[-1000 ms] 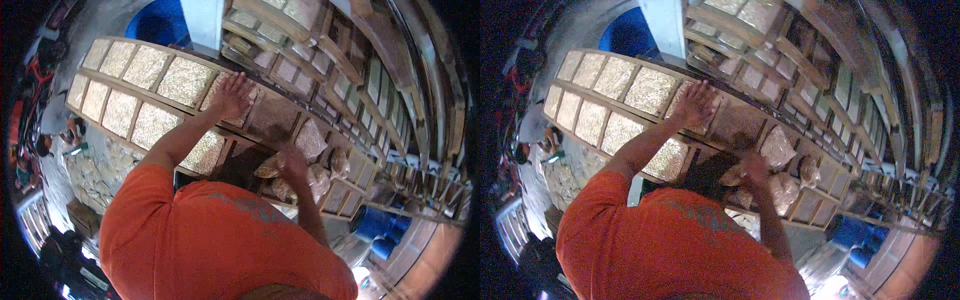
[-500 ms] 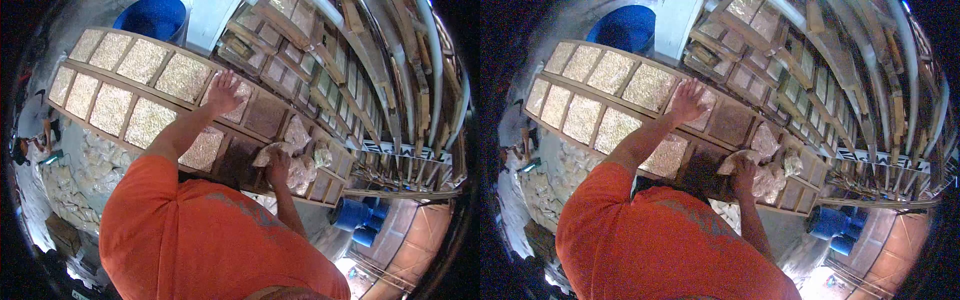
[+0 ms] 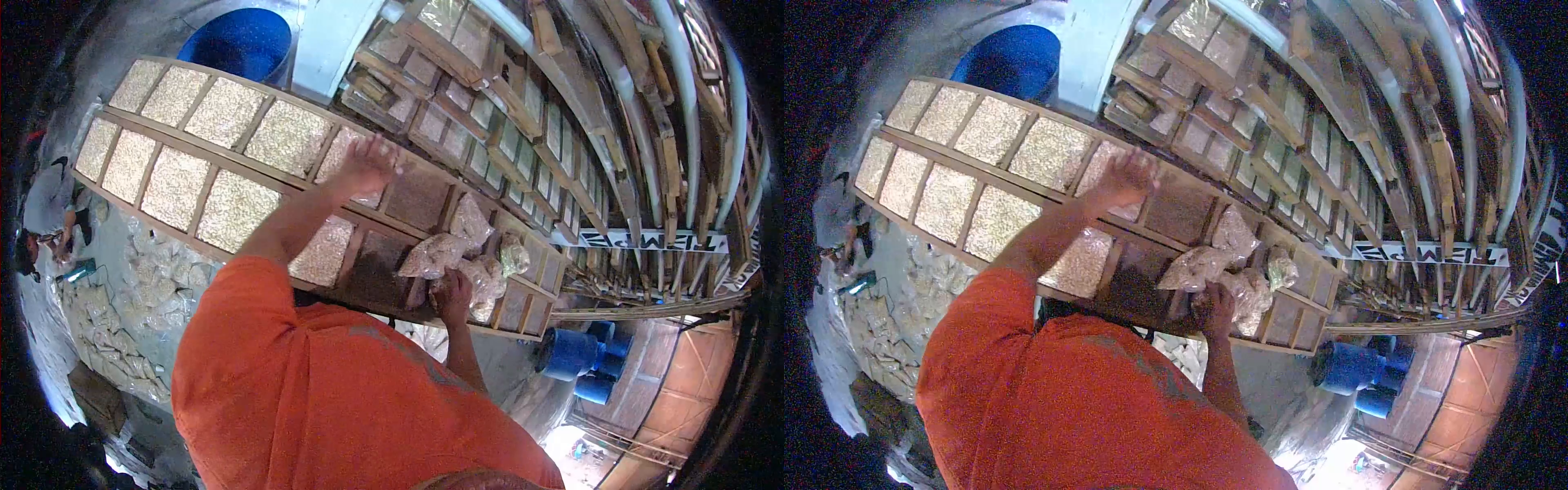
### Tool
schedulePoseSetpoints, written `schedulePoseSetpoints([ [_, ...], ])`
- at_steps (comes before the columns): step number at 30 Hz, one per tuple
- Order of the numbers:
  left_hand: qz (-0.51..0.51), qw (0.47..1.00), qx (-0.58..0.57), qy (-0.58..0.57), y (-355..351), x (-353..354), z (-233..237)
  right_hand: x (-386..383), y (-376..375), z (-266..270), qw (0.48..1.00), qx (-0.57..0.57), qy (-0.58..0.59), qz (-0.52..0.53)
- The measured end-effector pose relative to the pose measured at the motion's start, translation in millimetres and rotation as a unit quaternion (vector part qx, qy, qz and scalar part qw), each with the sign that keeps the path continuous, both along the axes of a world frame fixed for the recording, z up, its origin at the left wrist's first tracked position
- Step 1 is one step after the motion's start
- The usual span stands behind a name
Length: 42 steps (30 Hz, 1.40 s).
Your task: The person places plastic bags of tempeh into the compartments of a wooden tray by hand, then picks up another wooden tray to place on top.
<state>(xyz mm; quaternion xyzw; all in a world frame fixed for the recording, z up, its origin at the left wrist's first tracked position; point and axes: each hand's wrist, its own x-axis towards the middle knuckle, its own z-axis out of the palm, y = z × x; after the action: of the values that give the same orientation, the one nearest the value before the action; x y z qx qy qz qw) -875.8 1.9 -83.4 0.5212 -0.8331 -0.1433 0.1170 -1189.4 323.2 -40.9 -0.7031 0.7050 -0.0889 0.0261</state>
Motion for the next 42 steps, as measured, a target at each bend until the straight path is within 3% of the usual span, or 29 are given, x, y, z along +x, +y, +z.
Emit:
schedulePoseSetpoints([
  [1, 0.010, 0.996, -0.079, 0.047, -7.3, 1.4, -9.2, -5.7, -0.4, 1.4, 1.000, 0.019, -0.019, 0.003],
  [2, 0.008, 0.996, -0.074, 0.052, -15.1, 15.0, -24.5, -10.8, -0.8, 1.9, 0.998, 0.040, -0.038, 0.006],
  [4, -0.001, 0.967, -0.249, 0.060, -19.6, 47.7, -47.6, -13.6, 4.9, -4.3, 0.999, 0.025, -0.031, 0.015],
  [8, 0.031, 0.980, -0.191, 0.050, -17.9, 23.2, -48.0, -15.2, -8.3, -6.0, 0.999, 0.005, -0.027, 0.046],
  [10, -0.038, 0.987, -0.144, 0.052, -7.5, 22.1, -52.8, -14.0, -4.6, -6.0, 0.999, 0.023, 0.005, 0.026],
  [11, -0.017, 0.995, -0.097, -0.031, -3.3, 16.9, -33.0, -13.0, -7.6, -6.0, 0.999, 0.024, 0.006, 0.037],
  [12, -0.001, 0.994, -0.102, -0.032, -3.0, 10.7, -16.9, -12.2, -14.3, -7.2, 0.999, 0.020, 0.009, 0.042],
  [14, 0.034, 0.998, -0.047, 0.004, 7.8, 0.5, 4.3, -13.4, -9.9, -5.8, 0.998, 0.020, 0.016, 0.051],
  [18, 0.016, 0.995, -0.086, 0.043, 24.4, -8.3, -26.8, -23.5, -9.8, -24.8, 0.998, 0.033, 0.003, 0.061],
  [20, 0.026, 0.997, -0.017, 0.071, 24.4, -9.0, -28.5, -13.7, -19.8, -13.2, 0.994, 0.081, -0.045, 0.057],
  [21, 0.074, 0.977, -0.154, 0.126, 30.4, -5.5, -37.7, 6.9, -24.5, 6.6, 0.995, 0.031, -0.044, 0.085],
  [23, 0.080, 0.985, -0.134, 0.075, 50.9, 37.0, -19.8, 39.3, -35.5, 28.0, 0.988, -0.065, 0.004, 0.137],
  [25, 0.086, 0.995, -0.052, 0.005, 77.1, 83.2, -25.9, 15.9, -45.0, -20.3, 0.992, -0.039, -0.008, 0.119],
  [26, 0.070, 0.996, -0.010, 0.054, 90.7, 91.8, -30.2, 3.9, -49.4, -38.8, 0.995, -0.011, -0.011, 0.096],
  [27, 0.058, 0.993, 0.024, 0.099, 96.8, 94.3, -32.1, 5.9, -58.7, -38.2, 0.986, -0.078, -0.052, 0.135],
  [28, 0.057, 0.991, -0.020, 0.117, 111.4, 80.9, -48.9, 16.0, -74.2, -21.0, 0.984, -0.072, -0.063, 0.147],
  [30, -0.004, 0.939, 0.108, 0.328, 153.8, 81.4, -4.7, 58.5, -100.8, 53.2, 0.985, 0.020, -0.088, 0.145],
  [31, -0.033, 0.914, 0.092, 0.394, 167.7, 76.5, 6.2, 74.6, -111.4, 85.6, 0.981, 0.065, -0.116, 0.141],
  [32, -0.067, 0.885, 0.077, 0.455, 181.4, 71.5, 16.7, 72.7, -121.6, 95.1, 0.968, 0.151, -0.188, 0.077],
  [33, -0.084, 0.890, -0.023, 0.448, 187.8, 65.4, 29.2, 83.1, -123.0, 106.4, 0.938, 0.123, -0.292, 0.140],
  [34, -0.070, 0.892, -0.028, 0.445, 193.0, 64.8, 54.4, 92.3, -121.5, 114.1, 0.893, 0.098, -0.391, 0.199],
  [35, -0.025, 0.876, 0.037, 0.481, 200.6, 63.8, 86.2, 101.6, -114.9, 112.5, 0.890, 0.105, -0.391, 0.210],
  [36, 0.018, 0.851, 0.099, 0.515, 205.4, 60.0, 105.0, 114.9, -105.0, 107.2, 0.838, 0.147, -0.500, 0.163],
  [38, 0.025, 0.761, 0.041, 0.647, 203.6, 56.8, 107.2, 147.9, -96.7, 93.1, 0.690, 0.221, -0.686, 0.060],
  [39, 0.065, 0.702, 0.126, 0.698, 204.5, 59.1, 108.5, 164.0, -96.3, 84.6, 0.597, 0.254, -0.761, 0.005],
  [40, 0.103, 0.632, 0.211, 0.739, 208.9, 68.3, 120.1, 175.0, -99.0, 75.7, 0.543, 0.271, -0.795, -0.021],
  [41, 0.105, 0.590, 0.193, 0.777, 220.2, 82.0, 126.3, 185.5, -102.0, 66.4, 0.487, 0.286, -0.824, -0.050],
  [42, 0.106, 0.594, 0.192, 0.773, 222.5, 99.6, 115.0, 192.6, -105.7, 54.3, 0.556, 0.303, -0.773, -0.020],
])
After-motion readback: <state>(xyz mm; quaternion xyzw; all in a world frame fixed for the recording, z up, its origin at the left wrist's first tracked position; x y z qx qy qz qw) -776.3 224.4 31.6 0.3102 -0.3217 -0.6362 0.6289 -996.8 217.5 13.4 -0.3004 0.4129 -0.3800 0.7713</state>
